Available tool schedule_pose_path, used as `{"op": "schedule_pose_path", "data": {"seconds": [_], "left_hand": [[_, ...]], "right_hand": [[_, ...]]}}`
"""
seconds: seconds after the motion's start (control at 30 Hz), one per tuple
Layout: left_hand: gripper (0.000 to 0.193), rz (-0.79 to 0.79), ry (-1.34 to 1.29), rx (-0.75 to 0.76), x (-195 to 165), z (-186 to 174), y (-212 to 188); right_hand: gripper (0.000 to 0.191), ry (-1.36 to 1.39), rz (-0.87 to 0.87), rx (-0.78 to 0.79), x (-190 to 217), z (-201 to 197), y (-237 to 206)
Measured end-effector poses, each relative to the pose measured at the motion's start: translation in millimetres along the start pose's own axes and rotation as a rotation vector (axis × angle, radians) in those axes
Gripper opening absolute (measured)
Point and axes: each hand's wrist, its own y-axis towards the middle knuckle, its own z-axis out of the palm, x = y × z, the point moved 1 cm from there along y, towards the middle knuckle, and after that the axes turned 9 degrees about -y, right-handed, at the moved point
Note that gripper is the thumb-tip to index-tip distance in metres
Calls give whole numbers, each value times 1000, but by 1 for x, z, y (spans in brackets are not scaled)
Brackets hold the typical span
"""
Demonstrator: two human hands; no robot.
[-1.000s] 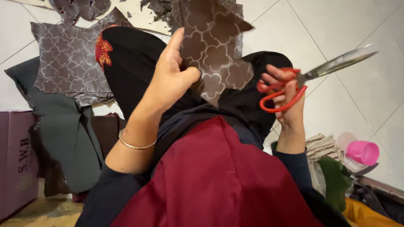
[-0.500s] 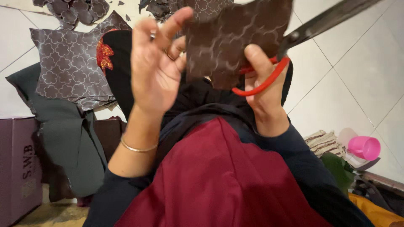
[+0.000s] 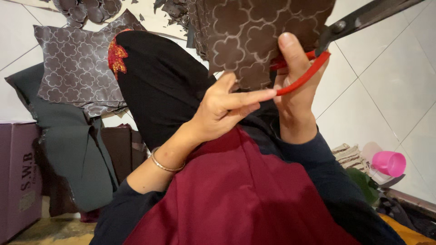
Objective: The person sits cross-legged and uses red-handled scissors to cut flower-shaped pieces from a brown patterned fabric. They repeatedly trim the edges of each shape and place the cut pieces aside.
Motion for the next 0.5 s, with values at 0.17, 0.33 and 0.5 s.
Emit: {"op": "schedule_pose_path", "data": {"seconds": [0.17, 0.33, 0.5], "left_hand": [[36, -217, -330, -217, 9, 3, -4], [46, -286, -248, -431, 9, -3, -12], [50, -137, -330, -445, 4, -5, -11]], "right_hand": [[19, -158, 49, 89, 5, 5, -4], [41, -307, -44, 298, 10, -7, -17], [58, -466, 108, 458, -7, -37, -48]]}}
